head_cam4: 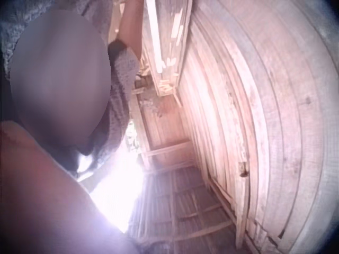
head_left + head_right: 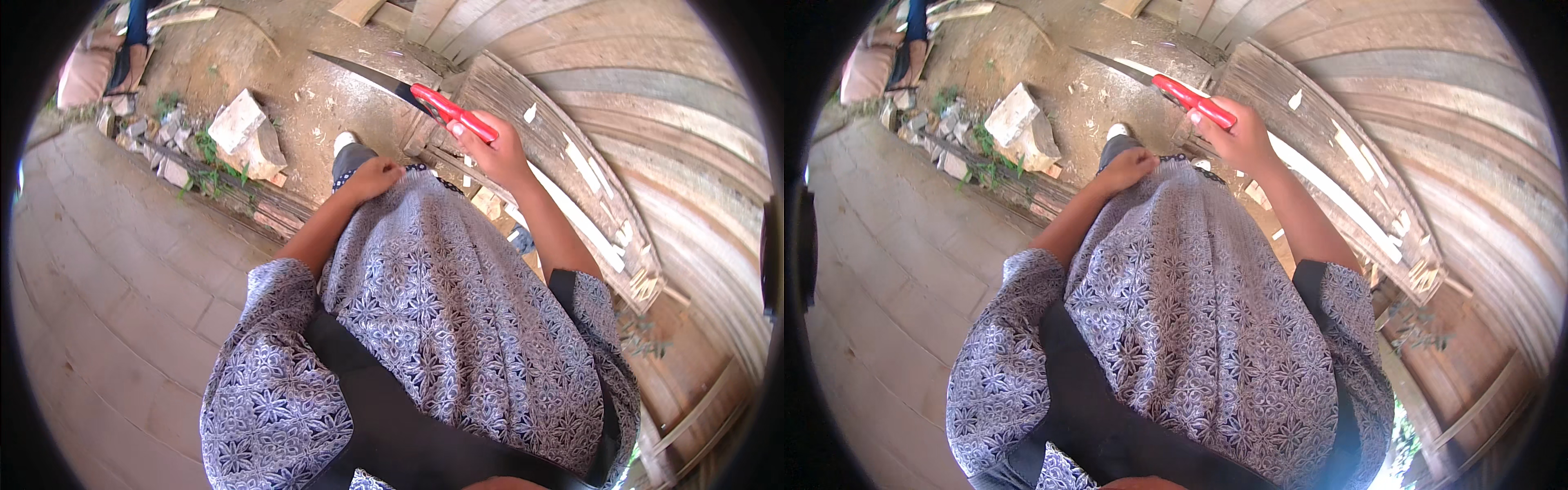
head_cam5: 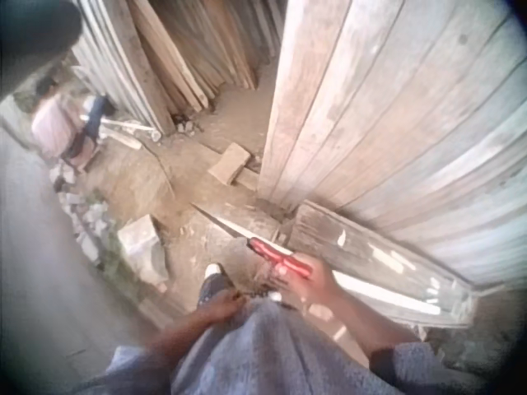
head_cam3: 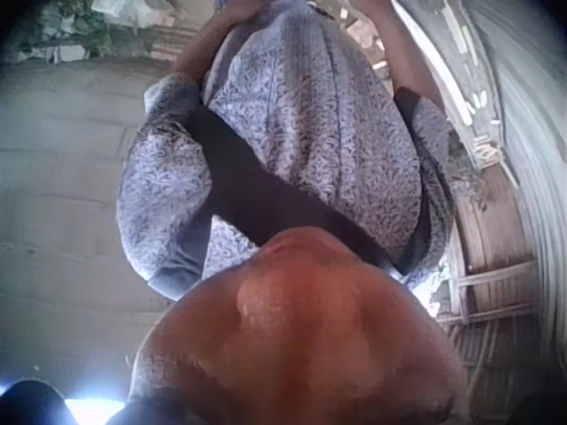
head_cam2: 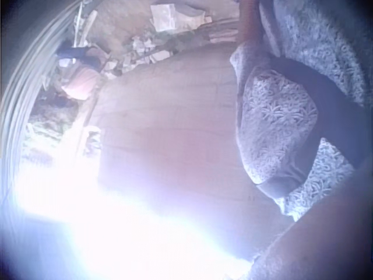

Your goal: The person uses a red hand saw to cut a long, thin wooden plank into shorter pieces. They hold the plank with one hand and saw with the other, then place the cut pieces aside.

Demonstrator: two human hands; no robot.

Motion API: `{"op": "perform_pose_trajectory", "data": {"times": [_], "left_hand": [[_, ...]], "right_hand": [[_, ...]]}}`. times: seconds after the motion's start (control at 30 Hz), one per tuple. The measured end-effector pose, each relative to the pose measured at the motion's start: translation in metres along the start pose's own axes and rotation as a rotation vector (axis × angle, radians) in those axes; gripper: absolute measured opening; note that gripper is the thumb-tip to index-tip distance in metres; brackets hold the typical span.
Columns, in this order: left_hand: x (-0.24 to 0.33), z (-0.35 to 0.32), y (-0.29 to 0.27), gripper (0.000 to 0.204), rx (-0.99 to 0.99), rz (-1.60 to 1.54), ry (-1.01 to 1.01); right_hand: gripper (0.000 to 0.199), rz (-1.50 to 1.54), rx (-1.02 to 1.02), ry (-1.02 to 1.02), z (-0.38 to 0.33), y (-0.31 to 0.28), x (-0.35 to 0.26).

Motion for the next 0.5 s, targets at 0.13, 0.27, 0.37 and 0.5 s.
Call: {"op": "perform_pose_trajectory", "data": {"times": [0.13, 0.27, 0.37, 0.5], "left_hand": [[-0.03, 0.017, 0.004, 0.035, 0.242, -0.809, -0.308], [-0.044, 0.059, 0.0, 0.047, 0.324, -0.938, -0.25], [-0.056, 0.09, -0.002, 0.046, 0.401, -0.958, -0.285], [-0.048, 0.105, -0.016, 0.049, 0.511, -1.155, -0.238]], "right_hand": [[0.019, -0.109, -0.002, -0.152, 0.025, -0.002, -0.021], [0.021, -0.197, -0.006, -0.163, 0.051, 0.012, -0.019], [0.023, -0.265, 0.018, -0.217, 0.062, 0.019, -0.017], [0.026, -0.294, -0.005, -0.164, 0.069, 0.018, -0.002]]}}
Point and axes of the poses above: each hand's wrist, its own z-axis towards the middle knuckle, its own y-axis out of the palm, x = y × z, the point moved 9 cm from there along z, towards the middle knuckle, and after that the axes turned 6 degrees about -z, right-handed, at the moved point
